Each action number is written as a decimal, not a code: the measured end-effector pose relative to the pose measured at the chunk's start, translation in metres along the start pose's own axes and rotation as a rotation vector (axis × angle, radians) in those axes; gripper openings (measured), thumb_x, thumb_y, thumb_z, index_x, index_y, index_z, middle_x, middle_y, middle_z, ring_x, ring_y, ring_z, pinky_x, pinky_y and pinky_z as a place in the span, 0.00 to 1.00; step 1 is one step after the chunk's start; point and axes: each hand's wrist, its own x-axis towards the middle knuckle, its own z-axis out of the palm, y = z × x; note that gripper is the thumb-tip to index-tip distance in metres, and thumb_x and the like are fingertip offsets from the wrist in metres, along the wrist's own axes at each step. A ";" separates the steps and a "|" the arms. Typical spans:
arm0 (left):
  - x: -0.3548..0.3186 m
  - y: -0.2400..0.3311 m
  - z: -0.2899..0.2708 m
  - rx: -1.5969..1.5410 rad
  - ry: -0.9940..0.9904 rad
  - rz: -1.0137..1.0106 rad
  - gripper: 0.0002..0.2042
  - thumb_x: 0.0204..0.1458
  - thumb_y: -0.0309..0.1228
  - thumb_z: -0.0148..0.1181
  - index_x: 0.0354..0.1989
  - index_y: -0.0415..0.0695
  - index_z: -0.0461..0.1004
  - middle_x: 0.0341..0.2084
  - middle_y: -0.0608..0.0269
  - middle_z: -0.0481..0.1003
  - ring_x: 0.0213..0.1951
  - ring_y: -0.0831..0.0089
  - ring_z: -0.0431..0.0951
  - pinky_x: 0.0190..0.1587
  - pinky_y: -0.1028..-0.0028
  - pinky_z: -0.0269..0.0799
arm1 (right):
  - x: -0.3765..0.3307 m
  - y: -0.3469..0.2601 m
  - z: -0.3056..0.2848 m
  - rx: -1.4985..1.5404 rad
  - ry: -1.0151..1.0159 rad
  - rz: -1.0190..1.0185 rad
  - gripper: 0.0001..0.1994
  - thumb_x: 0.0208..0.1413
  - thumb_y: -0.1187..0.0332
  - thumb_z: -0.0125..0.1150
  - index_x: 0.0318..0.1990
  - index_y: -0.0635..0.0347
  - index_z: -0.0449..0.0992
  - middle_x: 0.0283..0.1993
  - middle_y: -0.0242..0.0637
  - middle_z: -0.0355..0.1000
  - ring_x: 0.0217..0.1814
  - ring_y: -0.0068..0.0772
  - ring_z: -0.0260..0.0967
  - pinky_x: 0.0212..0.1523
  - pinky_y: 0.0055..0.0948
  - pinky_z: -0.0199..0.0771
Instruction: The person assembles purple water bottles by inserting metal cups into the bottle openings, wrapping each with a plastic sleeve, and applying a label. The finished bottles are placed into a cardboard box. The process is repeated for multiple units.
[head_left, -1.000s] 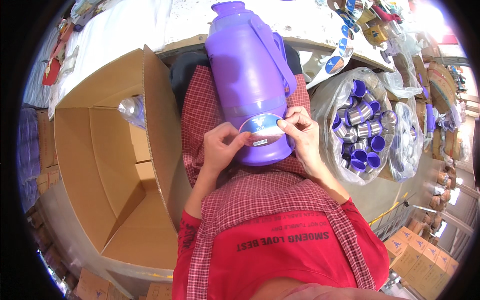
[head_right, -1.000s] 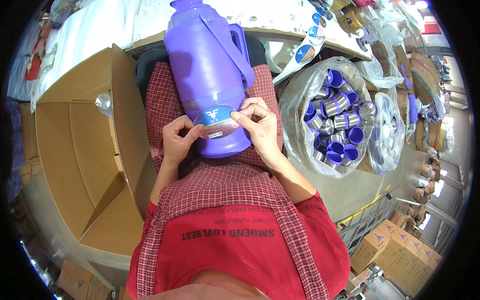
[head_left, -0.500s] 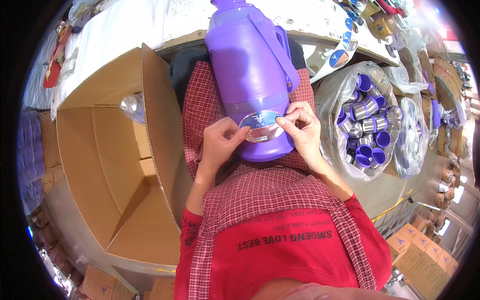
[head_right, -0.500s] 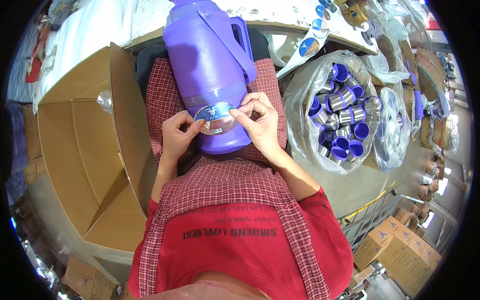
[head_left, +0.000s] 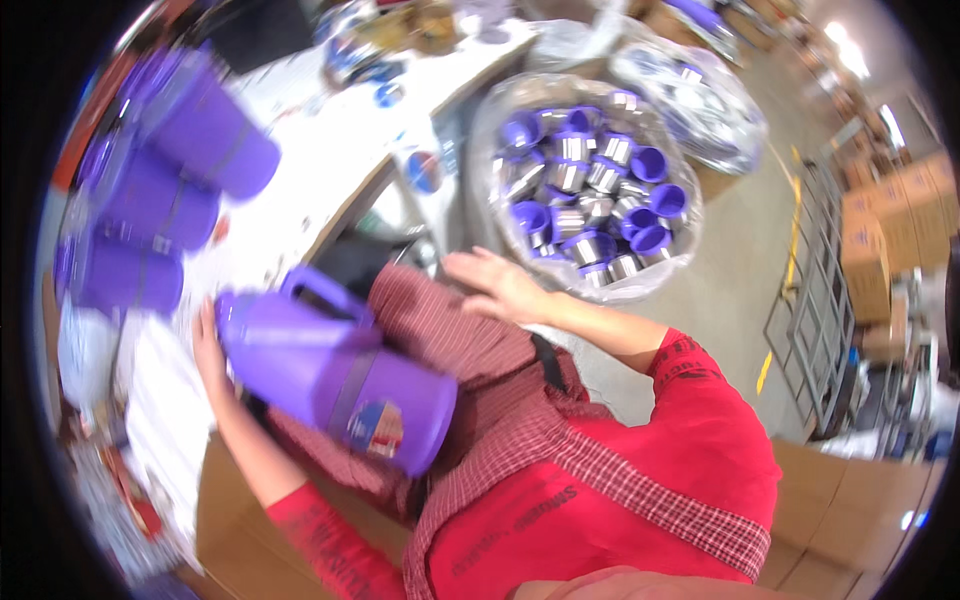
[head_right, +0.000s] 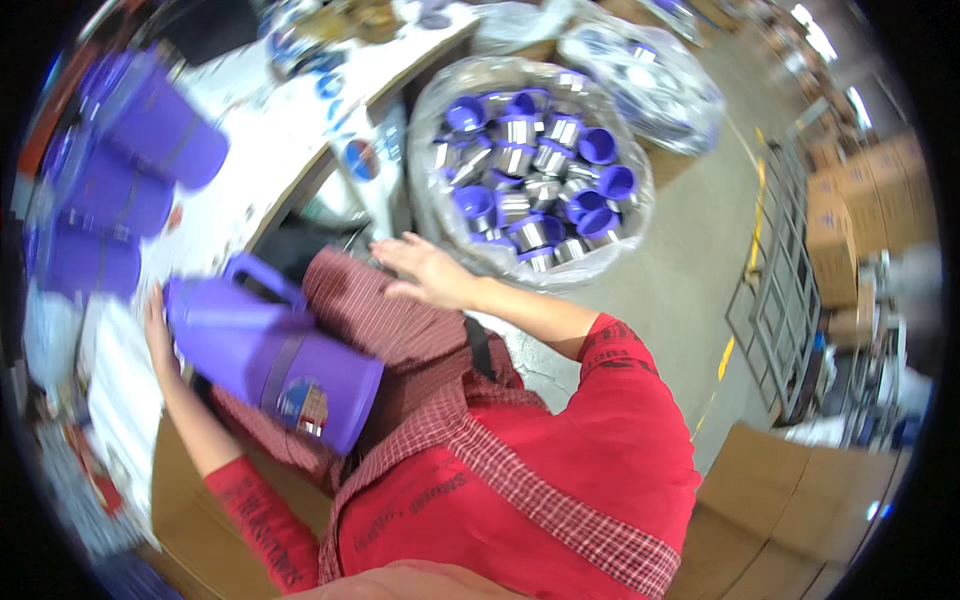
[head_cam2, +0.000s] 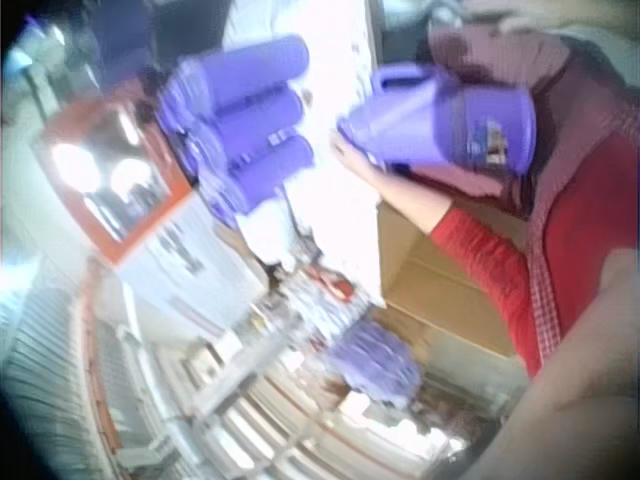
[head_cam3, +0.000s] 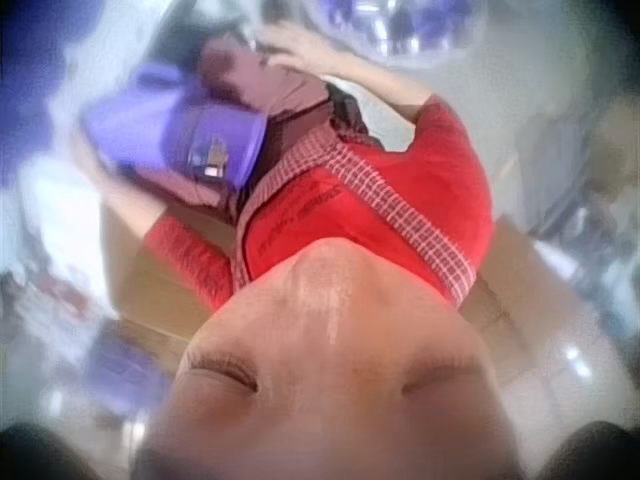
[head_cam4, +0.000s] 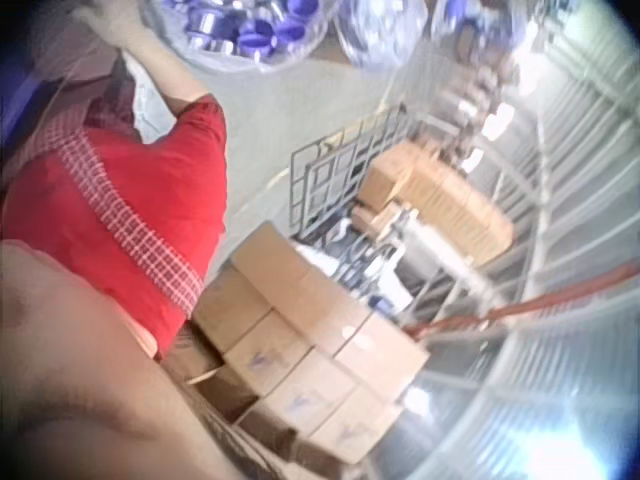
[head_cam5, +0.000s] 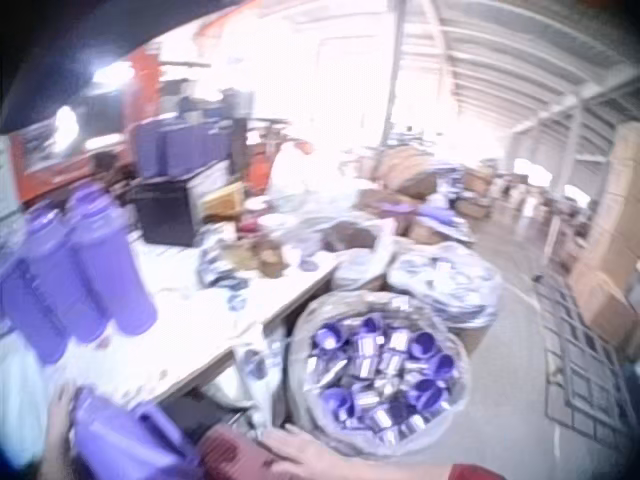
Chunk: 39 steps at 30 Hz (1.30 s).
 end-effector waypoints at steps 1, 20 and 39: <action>0.009 0.003 -0.001 0.033 -0.225 -0.151 0.31 0.56 0.51 0.57 0.58 0.36 0.68 0.55 0.52 0.70 0.55 0.64 0.71 0.58 0.69 0.64 | -0.012 0.035 -0.015 0.088 0.150 0.135 0.27 0.54 0.60 0.64 0.59 0.63 0.68 0.62 0.49 0.66 0.66 0.46 0.62 0.66 0.42 0.60; -0.056 0.005 -0.038 -0.431 -0.334 0.001 0.35 0.58 0.51 0.53 0.69 0.43 0.54 0.57 0.54 0.67 0.57 0.62 0.69 0.61 0.67 0.62 | 0.010 0.378 -0.236 -0.579 0.687 1.345 0.47 0.37 0.44 0.70 0.65 0.52 0.57 0.63 0.55 0.59 0.63 0.61 0.59 0.58 0.60 0.61; -0.083 0.056 -0.005 -0.682 -0.346 0.238 0.52 0.50 0.70 0.44 0.73 0.51 0.27 0.72 0.50 0.37 0.72 0.53 0.38 0.70 0.56 0.41 | 0.342 -0.140 0.035 0.712 -0.583 -0.241 0.42 0.43 0.43 0.64 0.64 0.57 0.64 0.62 0.46 0.64 0.64 0.43 0.62 0.62 0.40 0.62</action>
